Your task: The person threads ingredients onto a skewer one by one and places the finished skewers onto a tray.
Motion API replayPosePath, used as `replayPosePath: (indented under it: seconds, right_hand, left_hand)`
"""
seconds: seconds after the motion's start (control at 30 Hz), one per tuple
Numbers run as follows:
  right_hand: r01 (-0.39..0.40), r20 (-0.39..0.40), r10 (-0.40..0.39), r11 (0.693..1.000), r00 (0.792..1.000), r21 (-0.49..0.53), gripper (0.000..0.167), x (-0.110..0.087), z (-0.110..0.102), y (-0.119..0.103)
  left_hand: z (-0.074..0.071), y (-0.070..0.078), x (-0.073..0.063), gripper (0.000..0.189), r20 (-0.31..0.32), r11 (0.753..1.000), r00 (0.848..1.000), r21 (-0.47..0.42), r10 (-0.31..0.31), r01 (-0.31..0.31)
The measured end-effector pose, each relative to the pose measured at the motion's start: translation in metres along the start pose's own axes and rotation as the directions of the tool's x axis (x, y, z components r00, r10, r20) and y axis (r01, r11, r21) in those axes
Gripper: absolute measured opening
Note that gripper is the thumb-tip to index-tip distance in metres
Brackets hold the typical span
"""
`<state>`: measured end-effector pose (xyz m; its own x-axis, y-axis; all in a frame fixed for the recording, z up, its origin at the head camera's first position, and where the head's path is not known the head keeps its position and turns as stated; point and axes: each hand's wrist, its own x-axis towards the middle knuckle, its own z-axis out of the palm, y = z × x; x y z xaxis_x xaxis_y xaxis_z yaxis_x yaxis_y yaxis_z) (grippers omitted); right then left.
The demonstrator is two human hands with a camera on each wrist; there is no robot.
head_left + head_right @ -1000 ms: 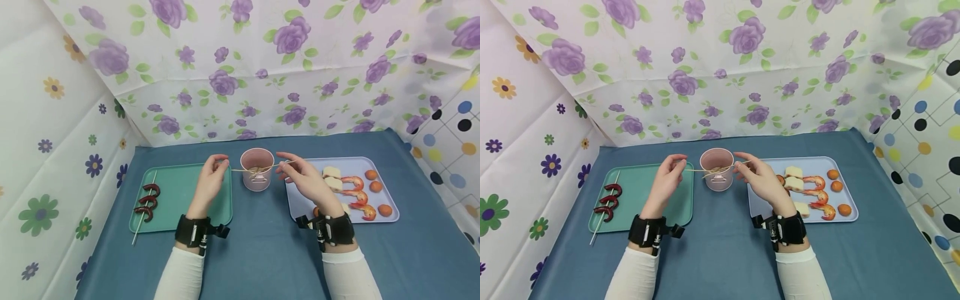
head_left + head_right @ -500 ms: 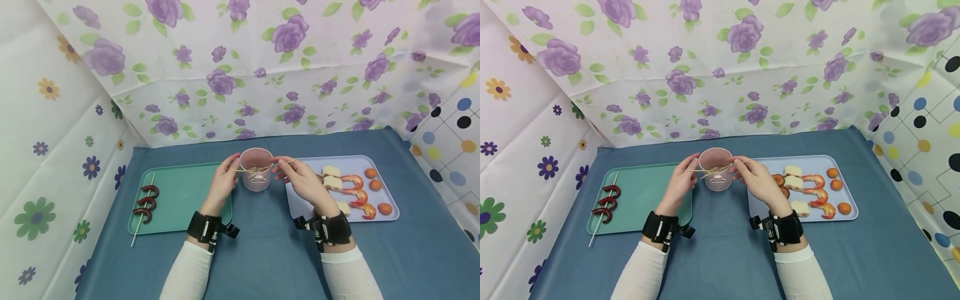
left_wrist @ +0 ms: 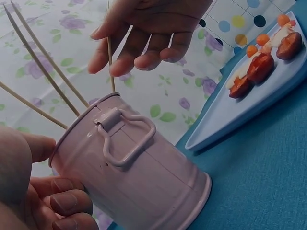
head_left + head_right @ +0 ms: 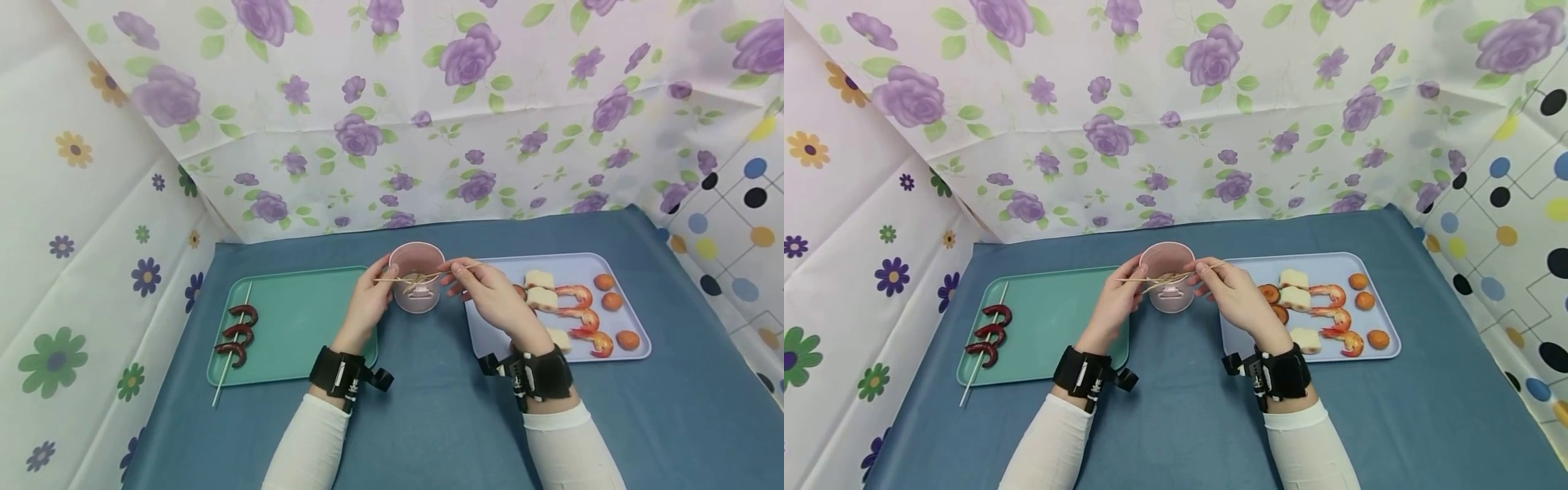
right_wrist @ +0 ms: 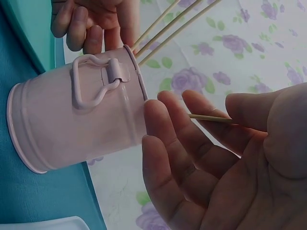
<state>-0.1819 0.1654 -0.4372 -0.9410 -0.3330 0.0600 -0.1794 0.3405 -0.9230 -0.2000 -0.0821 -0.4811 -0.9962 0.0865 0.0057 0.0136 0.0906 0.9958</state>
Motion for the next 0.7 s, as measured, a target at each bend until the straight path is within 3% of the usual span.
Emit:
replayPosePath:
  seconds: [0.27, 0.7]
  right_hand:
    - [0.005, -0.002, -0.005, 1.0, 1.0, -0.031, 0.044, -0.0015, -0.0009, -0.0021]
    - [0.017, -0.045, -0.017, 1.0, 0.999, 0.014, 0.049, -0.0034, -0.0086, -0.0028]
  left_hand:
    - [0.0014, -0.0032, -0.0007, 0.057, -0.005, 1.0, 1.0, -0.007, -0.01, 0.01]
    - [-0.0045, -0.0018, -0.0005, 0.055, 0.01, 1.0, 1.0, -0.026, -0.011, 0.012]
